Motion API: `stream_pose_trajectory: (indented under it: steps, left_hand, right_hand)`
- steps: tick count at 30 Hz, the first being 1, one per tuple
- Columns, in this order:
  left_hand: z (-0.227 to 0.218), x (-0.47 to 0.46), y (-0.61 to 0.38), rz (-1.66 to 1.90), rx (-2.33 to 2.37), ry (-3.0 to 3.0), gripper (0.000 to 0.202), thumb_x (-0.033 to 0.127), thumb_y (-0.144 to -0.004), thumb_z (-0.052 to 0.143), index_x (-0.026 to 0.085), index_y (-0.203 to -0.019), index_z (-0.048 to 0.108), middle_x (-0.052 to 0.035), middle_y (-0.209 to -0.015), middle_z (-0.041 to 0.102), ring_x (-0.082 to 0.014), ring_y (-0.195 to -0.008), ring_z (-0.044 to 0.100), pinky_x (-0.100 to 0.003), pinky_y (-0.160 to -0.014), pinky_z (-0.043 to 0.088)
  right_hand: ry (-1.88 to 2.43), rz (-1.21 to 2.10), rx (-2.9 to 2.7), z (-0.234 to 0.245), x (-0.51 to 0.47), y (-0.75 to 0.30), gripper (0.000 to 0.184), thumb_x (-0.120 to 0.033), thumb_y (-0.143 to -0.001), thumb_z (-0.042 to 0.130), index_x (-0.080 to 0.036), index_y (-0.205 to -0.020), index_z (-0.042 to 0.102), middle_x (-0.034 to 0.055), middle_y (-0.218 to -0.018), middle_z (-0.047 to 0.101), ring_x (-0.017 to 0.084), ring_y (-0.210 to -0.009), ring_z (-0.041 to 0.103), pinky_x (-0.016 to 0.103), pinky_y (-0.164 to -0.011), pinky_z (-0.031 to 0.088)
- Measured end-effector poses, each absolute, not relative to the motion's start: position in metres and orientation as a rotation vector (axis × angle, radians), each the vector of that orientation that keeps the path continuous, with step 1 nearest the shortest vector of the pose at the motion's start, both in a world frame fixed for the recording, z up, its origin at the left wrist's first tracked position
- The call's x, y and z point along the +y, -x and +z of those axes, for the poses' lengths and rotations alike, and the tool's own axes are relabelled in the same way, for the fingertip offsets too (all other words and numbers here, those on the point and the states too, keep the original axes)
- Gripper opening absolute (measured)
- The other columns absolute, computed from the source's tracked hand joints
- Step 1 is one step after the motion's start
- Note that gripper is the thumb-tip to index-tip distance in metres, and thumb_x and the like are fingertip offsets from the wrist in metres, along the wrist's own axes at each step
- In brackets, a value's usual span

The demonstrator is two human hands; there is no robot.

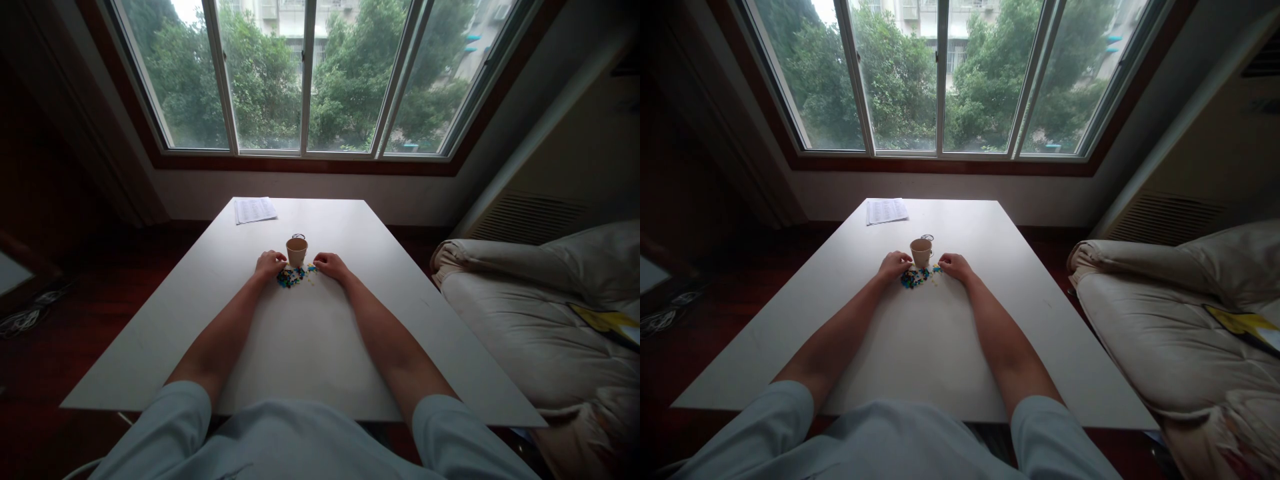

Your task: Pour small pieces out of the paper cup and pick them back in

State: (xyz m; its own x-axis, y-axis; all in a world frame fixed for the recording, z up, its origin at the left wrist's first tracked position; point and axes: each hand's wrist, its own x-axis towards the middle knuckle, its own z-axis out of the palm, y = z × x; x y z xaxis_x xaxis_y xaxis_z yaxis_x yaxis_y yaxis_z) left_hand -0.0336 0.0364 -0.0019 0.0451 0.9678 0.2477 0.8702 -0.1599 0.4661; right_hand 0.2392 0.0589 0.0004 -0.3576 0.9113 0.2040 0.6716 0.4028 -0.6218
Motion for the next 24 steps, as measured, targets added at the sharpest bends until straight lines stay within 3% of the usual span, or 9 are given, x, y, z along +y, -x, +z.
stream_pose_trajectory:
  steps: [24]
  left_hand:
    - [-0.0089,0.0343,0.0282,0.795,1.964,-2.186,0.016,0.028,-0.081,0.063,0.026,-0.089,0.076,-0.0059,-0.098,0.066,-0.0224,-0.096,0.056,-0.032,-0.085,0.045]
  right_hand:
    - [1.317,0.534,-2.156,-0.004,0.0614,-0.2384,0.021,-0.034,-0.082,0.059,-0.021,-0.088,0.075,-0.0002,-0.076,0.069,0.013,-0.068,0.056,0.023,-0.063,0.037]
